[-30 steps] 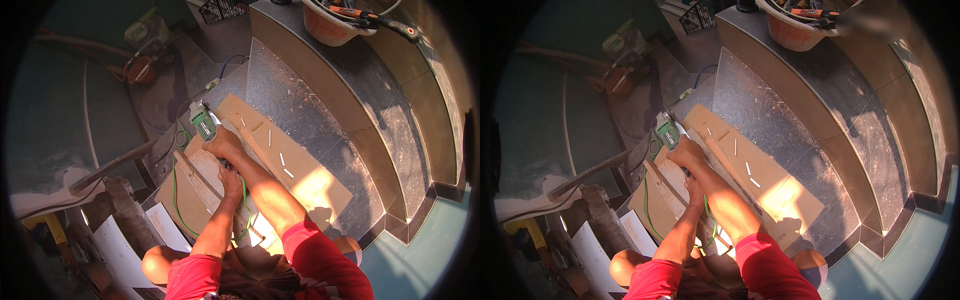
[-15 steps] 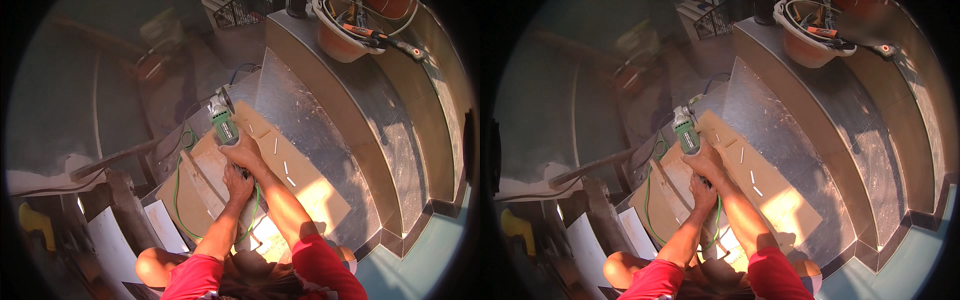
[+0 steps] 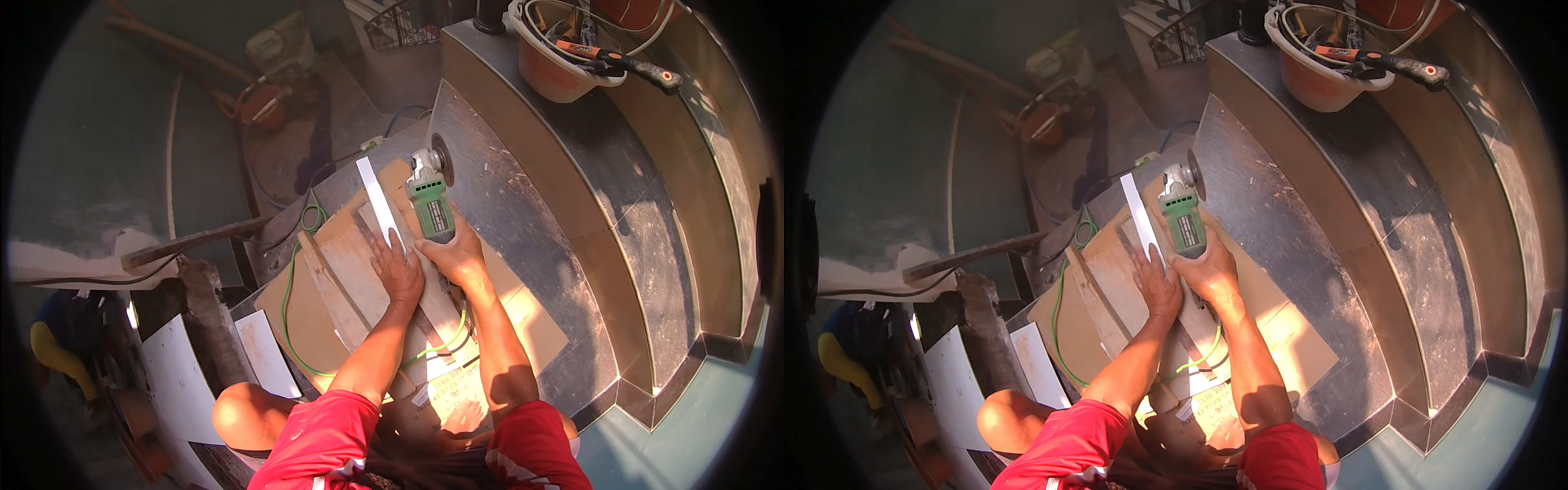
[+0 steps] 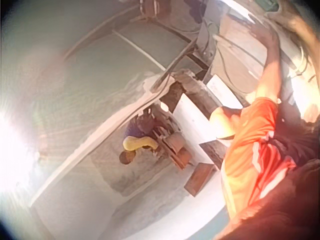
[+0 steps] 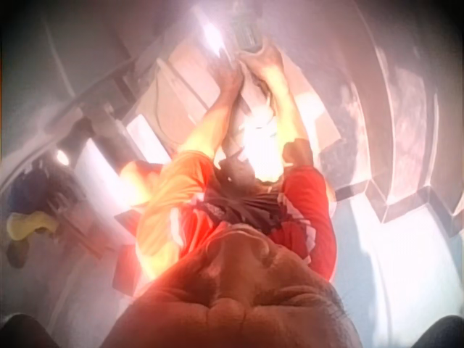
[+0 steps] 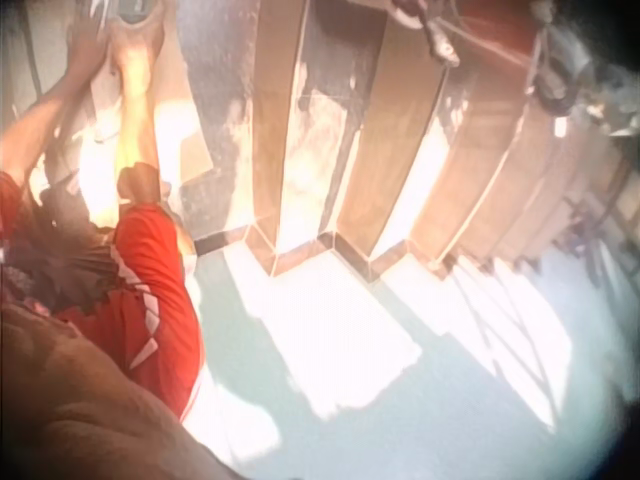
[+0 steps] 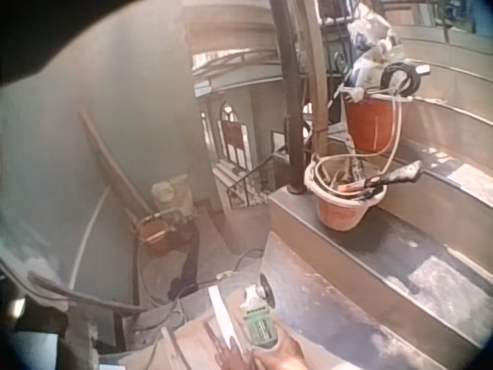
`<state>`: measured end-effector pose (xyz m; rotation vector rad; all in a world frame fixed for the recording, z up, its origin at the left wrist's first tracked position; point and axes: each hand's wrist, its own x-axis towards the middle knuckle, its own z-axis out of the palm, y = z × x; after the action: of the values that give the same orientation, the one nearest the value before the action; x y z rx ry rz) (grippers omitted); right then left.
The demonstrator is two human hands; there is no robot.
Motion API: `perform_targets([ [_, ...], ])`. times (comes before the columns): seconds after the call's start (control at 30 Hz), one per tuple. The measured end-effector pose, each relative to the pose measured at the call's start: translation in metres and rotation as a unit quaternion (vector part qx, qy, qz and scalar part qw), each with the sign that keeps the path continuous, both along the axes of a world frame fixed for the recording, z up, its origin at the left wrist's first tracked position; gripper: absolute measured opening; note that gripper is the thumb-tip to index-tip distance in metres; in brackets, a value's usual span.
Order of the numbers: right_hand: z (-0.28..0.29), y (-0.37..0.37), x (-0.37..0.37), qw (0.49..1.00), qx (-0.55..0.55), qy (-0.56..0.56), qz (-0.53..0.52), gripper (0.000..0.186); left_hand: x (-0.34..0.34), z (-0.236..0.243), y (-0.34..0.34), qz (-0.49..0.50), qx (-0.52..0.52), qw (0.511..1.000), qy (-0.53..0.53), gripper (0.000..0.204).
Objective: The person measures and marks a white skirting board, cuts it with a manual tile cutter, and grinds the edge with an angle grinder. They then fit the cut piece into a corner gap between the wall and floor tiles.
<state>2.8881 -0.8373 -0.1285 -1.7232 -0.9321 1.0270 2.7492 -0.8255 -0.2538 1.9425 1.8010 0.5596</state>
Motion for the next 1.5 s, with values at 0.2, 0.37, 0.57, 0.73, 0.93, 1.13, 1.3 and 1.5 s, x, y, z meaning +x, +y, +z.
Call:
perform_targets([
  [0.2,-0.003,-0.02,0.009,0.998,0.035,0.026,-0.038,0.057,0.021,0.005,-0.043,0.016,-0.005,1.0,-0.01,0.066],
  [0.37,-0.003,-0.028,0.008,0.999,0.009,0.037,-0.033,0.062,0.03,0.017,-0.071,0.029,-0.046,0.998,0.036,0.066],
  [0.57,-0.01,-0.038,0.009,0.999,0.022,0.002,-0.026,0.067,-0.027,0.032,-0.04,-0.096,-0.045,0.994,0.016,0.078],
  [0.73,-0.008,-0.038,0.003,1.0,-0.019,0.019,0.003,0.066,-0.069,0.037,0.053,-0.177,-0.066,0.98,0.065,0.108],
  [0.93,-0.018,-0.031,-0.013,0.997,-0.061,0.0,0.042,0.064,-0.063,0.044,0.088,-0.238,-0.105,0.955,0.14,0.128],
  [1.13,-0.025,-0.028,-0.014,0.993,-0.105,-0.021,0.043,0.07,-0.059,0.046,0.091,-0.258,-0.101,0.947,0.16,0.126],
  [1.3,-0.036,-0.018,-0.021,0.995,-0.088,0.001,0.049,0.074,-0.055,0.035,0.085,-0.263,-0.089,0.943,0.183,0.116],
  [1.5,-0.035,-0.001,-0.032,0.993,-0.092,-0.008,0.071,0.062,-0.063,0.018,0.085,-0.285,-0.052,0.948,0.133,0.101],
])
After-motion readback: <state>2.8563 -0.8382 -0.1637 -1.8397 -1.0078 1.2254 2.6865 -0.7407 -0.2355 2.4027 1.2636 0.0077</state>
